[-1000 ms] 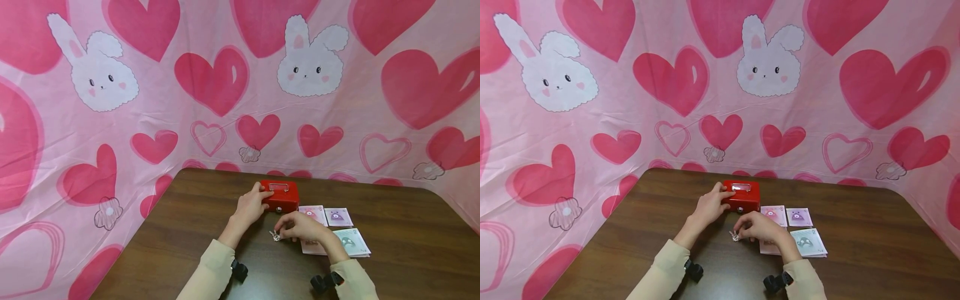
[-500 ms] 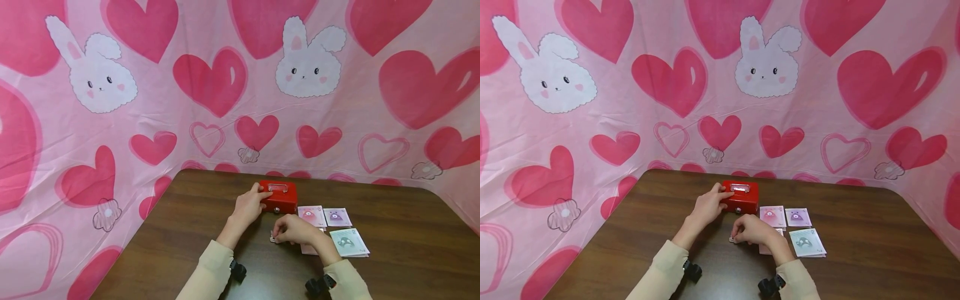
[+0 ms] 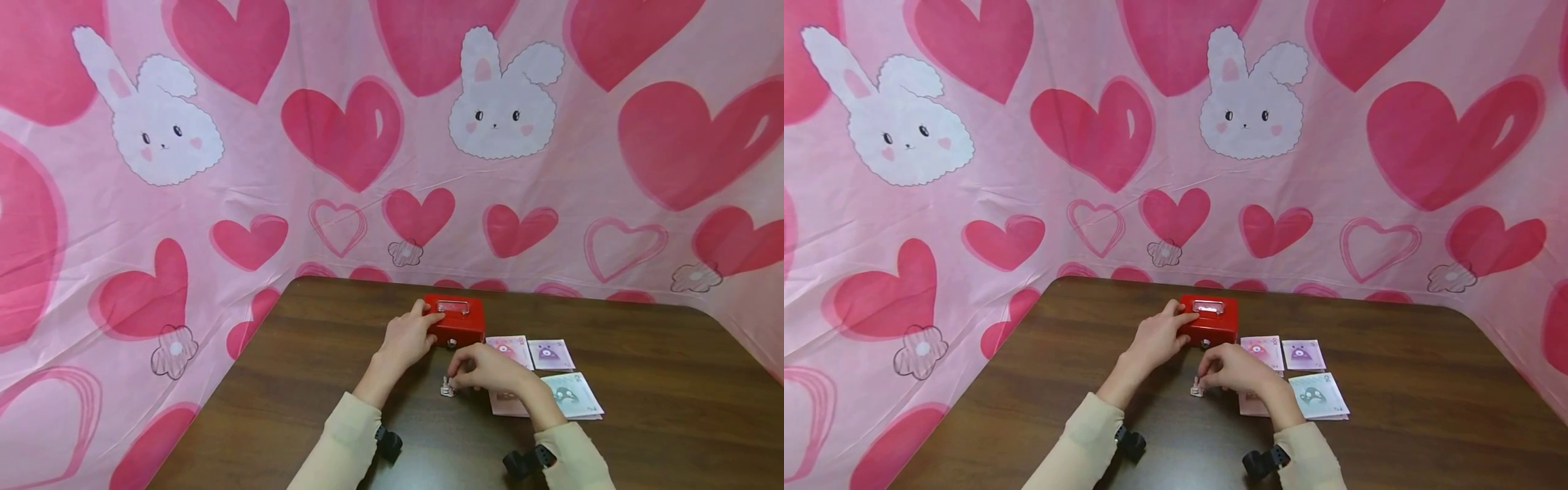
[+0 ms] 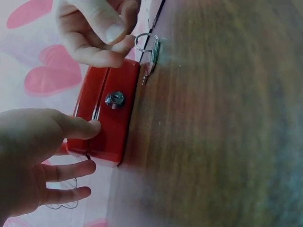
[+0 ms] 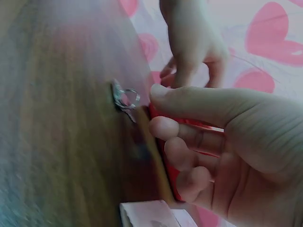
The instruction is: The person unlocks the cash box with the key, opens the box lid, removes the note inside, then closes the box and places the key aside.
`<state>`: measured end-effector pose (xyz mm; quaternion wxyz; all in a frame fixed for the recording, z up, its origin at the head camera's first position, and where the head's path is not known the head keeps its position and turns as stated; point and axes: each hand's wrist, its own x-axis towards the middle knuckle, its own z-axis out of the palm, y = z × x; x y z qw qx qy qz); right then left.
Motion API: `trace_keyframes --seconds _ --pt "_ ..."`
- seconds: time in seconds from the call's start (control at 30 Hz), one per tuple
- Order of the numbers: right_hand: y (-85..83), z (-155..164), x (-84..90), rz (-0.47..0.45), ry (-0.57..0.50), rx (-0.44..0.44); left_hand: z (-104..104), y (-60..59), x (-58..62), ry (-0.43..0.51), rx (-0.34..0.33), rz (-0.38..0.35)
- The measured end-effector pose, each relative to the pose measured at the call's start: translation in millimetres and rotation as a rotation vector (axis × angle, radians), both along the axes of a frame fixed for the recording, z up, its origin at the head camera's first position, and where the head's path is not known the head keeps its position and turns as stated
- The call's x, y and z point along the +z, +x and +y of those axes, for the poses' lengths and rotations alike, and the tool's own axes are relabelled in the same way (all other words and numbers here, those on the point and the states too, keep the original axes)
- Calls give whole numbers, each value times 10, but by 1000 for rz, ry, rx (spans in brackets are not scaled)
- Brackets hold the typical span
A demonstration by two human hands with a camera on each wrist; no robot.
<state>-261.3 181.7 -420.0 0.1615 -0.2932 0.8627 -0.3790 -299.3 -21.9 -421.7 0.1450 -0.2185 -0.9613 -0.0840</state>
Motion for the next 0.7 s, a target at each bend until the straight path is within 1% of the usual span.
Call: trace_keyframes --seconds 0.07,0.23,0.37,0.53,0.7 --pt "-12 39 22 43 3 -27 0 -3 3 4 3 -1" --pt "-34 126 66 143 24 -100 -19 -20 -3 52 16 -42" --pt "-54 181 86 191 22 -149 -49 -34 -12 98 18 -89" --pt "-74 241 88 250 -3 -189 -84 -49 -23 149 13 -119" --pt "-110 319 60 309 -29 -281 -151 -80 -25 139 35 -106"
